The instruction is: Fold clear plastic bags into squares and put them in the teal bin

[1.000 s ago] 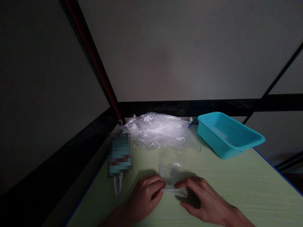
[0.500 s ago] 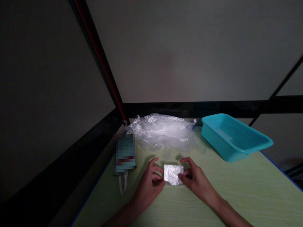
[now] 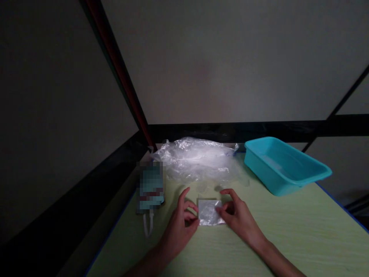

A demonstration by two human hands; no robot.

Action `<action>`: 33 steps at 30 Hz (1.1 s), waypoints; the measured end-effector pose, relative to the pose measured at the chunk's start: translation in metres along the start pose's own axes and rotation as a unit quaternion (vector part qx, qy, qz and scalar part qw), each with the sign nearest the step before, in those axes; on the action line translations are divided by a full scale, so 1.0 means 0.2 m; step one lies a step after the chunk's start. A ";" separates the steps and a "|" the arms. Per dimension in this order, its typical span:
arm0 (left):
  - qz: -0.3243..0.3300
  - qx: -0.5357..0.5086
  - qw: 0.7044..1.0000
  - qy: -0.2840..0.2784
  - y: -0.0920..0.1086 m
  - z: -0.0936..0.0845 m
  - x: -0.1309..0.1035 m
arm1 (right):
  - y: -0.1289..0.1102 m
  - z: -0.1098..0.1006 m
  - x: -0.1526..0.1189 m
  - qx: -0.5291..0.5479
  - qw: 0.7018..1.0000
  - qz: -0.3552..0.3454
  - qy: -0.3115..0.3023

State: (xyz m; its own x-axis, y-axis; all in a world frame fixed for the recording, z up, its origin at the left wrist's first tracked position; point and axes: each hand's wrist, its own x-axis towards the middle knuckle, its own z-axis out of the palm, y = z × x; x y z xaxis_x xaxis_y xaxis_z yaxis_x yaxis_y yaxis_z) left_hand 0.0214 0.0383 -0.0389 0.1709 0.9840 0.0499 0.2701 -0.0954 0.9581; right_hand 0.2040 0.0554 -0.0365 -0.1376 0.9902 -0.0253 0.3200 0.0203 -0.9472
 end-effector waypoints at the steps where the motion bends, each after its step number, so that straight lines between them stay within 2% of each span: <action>1: 0.002 0.002 1.000 -0.001 0.00 0.00 0.00 | 0.00 -0.01 0.00 0.001 1.000 -0.005 0.007; 4: 0.008 0.013 1.000 -0.003 0.00 -0.01 -0.01 | -0.02 -0.02 -0.03 -0.042 0.997 -0.040 0.053; 7: 0.014 0.031 0.999 -0.004 -0.02 0.00 -0.01 | -0.03 -0.03 -0.06 -0.176 0.972 -0.123 0.091; 11: 0.026 0.039 0.999 -0.018 -0.03 0.00 -0.01 | -0.05 0.00 -0.11 -0.327 0.914 -0.238 0.016; 14: 0.034 0.047 0.998 -0.029 -0.03 -0.01 -0.01 | -0.05 0.05 -0.13 -0.404 0.871 -0.276 -0.046; 17: 0.045 0.068 0.996 -0.041 -0.01 -0.02 -0.02 | -0.04 0.08 -0.14 -0.437 0.845 -0.296 -0.089; 24: 0.096 0.111 0.985 -0.092 0.03 -0.06 -0.02 | -0.03 0.09 -0.14 -0.441 0.836 -0.294 -0.144; 29: 0.123 0.113 0.976 -0.137 0.03 -0.10 0.00 | -0.05 0.09 -0.14 -0.427 0.838 -0.297 -0.163; 33: 0.140 0.125 0.971 -0.146 0.03 -0.13 0.00 | -0.05 0.10 -0.13 -0.414 0.844 -0.297 -0.169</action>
State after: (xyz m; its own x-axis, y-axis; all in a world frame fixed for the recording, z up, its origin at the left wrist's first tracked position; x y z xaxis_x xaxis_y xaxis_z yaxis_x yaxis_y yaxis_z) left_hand -0.0009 0.0410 -0.0257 0.5225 0.8330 0.1819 0.3889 -0.4227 0.8186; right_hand 0.1867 0.0259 -0.0333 -0.7194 0.6776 0.1527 0.6258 0.7277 -0.2809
